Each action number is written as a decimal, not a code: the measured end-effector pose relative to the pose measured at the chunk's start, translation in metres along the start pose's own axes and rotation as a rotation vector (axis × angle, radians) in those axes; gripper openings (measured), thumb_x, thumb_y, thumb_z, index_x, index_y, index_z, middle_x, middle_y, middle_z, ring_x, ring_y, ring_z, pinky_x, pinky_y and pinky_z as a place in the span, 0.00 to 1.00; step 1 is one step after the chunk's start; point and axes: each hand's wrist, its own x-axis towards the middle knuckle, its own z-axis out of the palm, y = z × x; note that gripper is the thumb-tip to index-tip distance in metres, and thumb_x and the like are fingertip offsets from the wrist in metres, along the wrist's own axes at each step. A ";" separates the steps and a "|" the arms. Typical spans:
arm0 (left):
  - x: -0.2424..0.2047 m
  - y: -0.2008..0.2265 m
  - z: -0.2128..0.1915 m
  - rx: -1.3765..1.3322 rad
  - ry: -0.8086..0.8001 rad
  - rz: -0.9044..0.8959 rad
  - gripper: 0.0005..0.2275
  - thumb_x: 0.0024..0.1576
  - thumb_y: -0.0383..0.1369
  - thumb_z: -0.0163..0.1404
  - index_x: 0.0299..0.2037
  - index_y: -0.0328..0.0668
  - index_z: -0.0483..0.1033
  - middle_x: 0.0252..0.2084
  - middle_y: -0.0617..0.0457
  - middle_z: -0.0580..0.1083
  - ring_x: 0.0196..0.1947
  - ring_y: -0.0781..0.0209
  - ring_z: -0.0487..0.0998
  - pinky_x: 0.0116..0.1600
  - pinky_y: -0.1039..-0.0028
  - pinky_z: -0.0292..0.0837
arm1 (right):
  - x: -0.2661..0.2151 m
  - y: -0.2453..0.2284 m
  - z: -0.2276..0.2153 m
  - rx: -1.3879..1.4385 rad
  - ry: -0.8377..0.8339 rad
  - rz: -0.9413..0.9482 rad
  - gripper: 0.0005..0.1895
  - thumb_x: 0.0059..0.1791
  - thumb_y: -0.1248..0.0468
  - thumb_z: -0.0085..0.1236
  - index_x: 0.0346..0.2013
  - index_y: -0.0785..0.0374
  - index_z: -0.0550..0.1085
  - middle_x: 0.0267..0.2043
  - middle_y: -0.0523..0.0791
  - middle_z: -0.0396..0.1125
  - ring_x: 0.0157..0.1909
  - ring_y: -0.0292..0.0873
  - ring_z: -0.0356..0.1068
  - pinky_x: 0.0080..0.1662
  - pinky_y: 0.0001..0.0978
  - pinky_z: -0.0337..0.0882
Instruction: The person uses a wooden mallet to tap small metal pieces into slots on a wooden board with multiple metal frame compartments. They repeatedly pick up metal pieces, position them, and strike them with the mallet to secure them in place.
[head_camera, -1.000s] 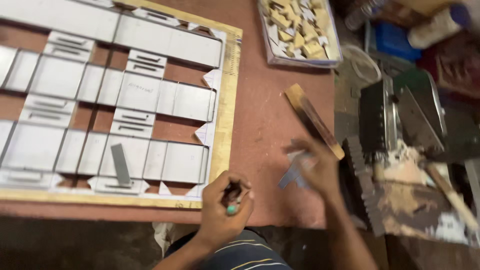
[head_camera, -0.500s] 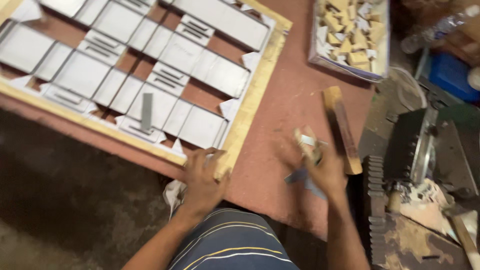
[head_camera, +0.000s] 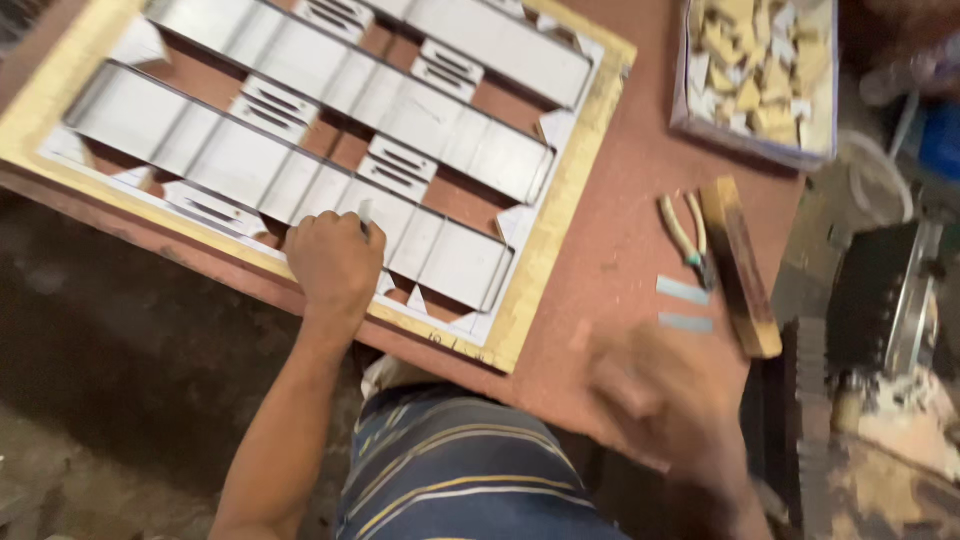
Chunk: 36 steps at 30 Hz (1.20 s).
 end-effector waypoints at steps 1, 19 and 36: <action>-0.006 0.003 0.001 -0.138 0.018 0.023 0.09 0.57 0.33 0.57 0.31 0.35 0.82 0.29 0.42 0.77 0.33 0.43 0.77 0.43 0.54 0.71 | -0.010 -0.011 0.000 0.026 -0.027 0.036 0.16 0.45 0.71 0.61 0.48 0.69 0.76 0.40 0.52 0.73 0.38 0.52 0.76 0.42 0.40 0.74; -0.103 0.121 0.030 -0.528 -0.219 0.625 0.25 0.52 0.37 0.60 0.58 0.34 0.72 0.57 0.44 0.72 0.53 0.45 0.70 0.60 0.56 0.64 | -0.099 -0.037 -0.031 0.002 0.013 0.251 0.13 0.49 0.73 0.62 0.48 0.73 0.75 0.39 0.48 0.73 0.37 0.40 0.73 0.39 0.29 0.72; -0.132 0.083 0.003 -0.313 -0.242 0.293 0.35 0.37 0.38 0.64 0.58 0.38 0.69 0.57 0.41 0.67 0.59 0.45 0.66 0.56 0.51 0.57 | 0.177 0.251 0.040 -0.021 -0.008 0.060 0.23 0.49 0.66 0.63 0.59 0.70 0.74 0.49 0.51 0.74 0.43 0.41 0.74 0.42 0.31 0.75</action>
